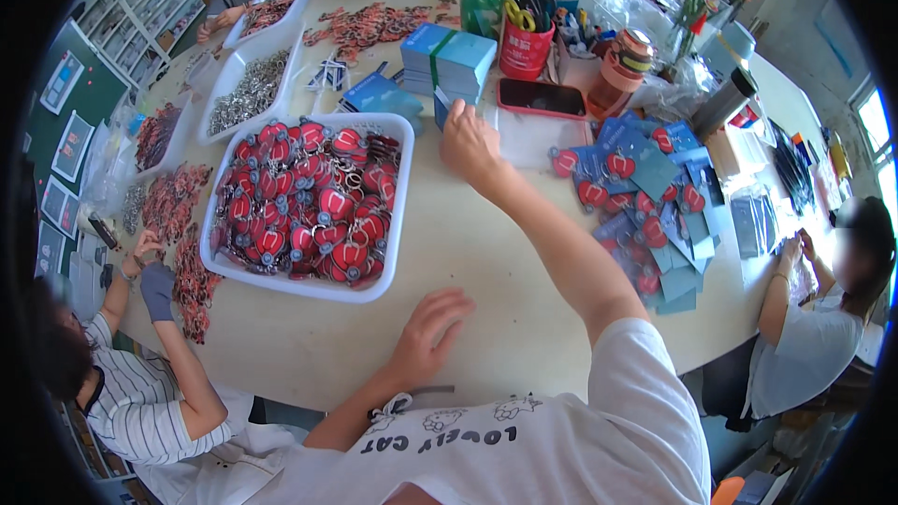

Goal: The person assembles red heart-shaped keychains by inserting the metal ring into a blue cardboard backing card. They repeatedly pick up a keychain, attach it to a card, and place the finished unit on a growing pile on the table. The process is continuous and repetitive, involving only the hands and the keychain components.

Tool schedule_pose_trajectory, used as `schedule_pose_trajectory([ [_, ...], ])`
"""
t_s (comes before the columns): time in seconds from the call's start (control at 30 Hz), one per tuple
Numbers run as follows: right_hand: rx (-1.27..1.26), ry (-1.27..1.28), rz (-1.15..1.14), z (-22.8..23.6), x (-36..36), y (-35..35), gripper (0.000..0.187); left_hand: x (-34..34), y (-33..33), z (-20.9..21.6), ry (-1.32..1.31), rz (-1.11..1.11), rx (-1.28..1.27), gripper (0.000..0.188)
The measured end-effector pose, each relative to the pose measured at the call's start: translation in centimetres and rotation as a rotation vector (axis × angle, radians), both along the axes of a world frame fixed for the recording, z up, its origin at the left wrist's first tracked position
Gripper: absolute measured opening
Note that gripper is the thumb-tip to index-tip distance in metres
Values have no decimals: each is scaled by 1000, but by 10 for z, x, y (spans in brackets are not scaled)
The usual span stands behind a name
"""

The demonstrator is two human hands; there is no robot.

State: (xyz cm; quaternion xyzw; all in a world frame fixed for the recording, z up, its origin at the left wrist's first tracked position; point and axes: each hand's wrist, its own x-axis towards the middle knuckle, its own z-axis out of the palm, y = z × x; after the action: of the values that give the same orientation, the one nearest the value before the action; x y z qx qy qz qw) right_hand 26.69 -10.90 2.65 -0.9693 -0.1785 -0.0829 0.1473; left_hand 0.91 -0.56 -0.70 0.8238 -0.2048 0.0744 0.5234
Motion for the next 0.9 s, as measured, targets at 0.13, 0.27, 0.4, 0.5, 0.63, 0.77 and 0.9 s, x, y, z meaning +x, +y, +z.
schedule_pose_trajectory([
  [0.13, 17, -52, 117, -13, 43, 4, 35, 3, -3, 1, 32, -23, -21, 31],
  [0.27, 5, -239, 273, -2, 55, 22, 36, 1, -7, -3, 70, -51, -28, 30],
  [0.4, -41, -271, 325, -6, 75, 27, 51, 4, -8, -4, 63, -60, -21, 28],
  [0.5, -35, -512, 389, -5, 83, 28, 46, 6, -10, -4, 62, -66, -10, 27],
  [0.63, 42, -755, 461, 11, 60, -1, 46, 9, -9, -2, 77, -51, -19, 22],
  [0.77, 176, -682, 401, 16, 22, -65, 33, 9, -10, 5, 198, 23, -53, 20],
  [0.9, 369, -336, -17, 0, 33, -177, 16, 26, -24, 17, 147, 110, -67, 22],
])
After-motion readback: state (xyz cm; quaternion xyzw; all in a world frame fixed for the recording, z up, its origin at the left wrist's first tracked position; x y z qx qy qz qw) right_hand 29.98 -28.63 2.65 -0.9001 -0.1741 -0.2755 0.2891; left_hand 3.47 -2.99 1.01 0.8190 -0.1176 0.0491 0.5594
